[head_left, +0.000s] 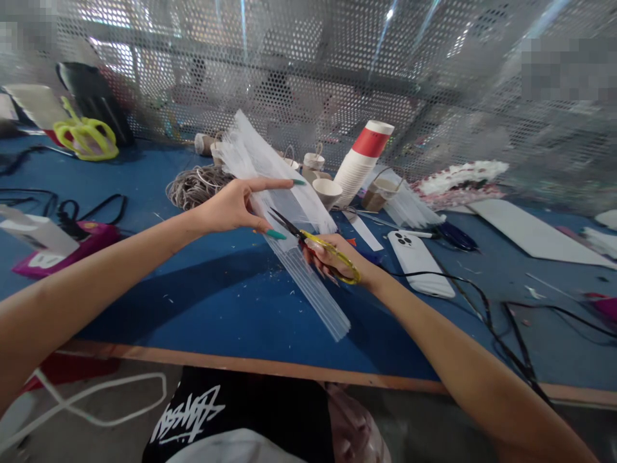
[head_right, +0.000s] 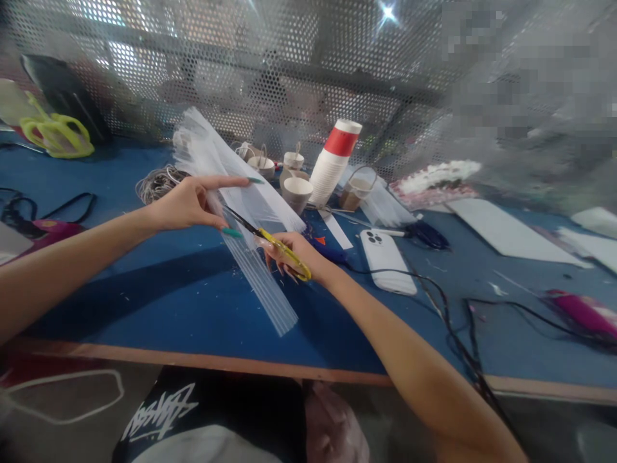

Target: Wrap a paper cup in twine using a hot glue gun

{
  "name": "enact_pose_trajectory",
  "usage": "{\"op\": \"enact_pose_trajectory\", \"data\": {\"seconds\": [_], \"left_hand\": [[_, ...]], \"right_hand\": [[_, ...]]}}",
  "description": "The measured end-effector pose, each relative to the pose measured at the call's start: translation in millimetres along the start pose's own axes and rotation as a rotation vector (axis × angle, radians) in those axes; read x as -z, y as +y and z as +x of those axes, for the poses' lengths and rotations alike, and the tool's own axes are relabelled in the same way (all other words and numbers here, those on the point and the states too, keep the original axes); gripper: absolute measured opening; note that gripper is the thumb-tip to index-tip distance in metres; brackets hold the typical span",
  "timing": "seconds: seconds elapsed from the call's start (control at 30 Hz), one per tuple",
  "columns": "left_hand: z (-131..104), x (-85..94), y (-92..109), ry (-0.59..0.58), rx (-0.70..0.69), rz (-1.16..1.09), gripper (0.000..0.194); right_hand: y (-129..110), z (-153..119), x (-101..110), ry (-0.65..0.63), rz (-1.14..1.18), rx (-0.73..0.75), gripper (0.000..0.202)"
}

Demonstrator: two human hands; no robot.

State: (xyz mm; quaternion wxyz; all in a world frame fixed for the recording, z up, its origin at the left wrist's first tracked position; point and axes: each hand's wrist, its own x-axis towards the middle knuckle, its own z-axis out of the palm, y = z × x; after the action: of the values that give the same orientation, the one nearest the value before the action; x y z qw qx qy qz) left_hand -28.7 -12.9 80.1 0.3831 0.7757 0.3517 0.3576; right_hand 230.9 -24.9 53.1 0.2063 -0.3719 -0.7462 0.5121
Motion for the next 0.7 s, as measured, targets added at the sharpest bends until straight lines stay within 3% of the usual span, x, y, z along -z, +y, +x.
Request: {"op": "enact_pose_trajectory", "data": {"seconds": [0.7], "left_hand": [[2.1, -1.6, 1.1, -0.039, -0.047, -0.050, 0.082]], "right_hand": [[-1.1, 1.9, 4.2, 0.006, -0.017, 0.032, 0.058]]}}
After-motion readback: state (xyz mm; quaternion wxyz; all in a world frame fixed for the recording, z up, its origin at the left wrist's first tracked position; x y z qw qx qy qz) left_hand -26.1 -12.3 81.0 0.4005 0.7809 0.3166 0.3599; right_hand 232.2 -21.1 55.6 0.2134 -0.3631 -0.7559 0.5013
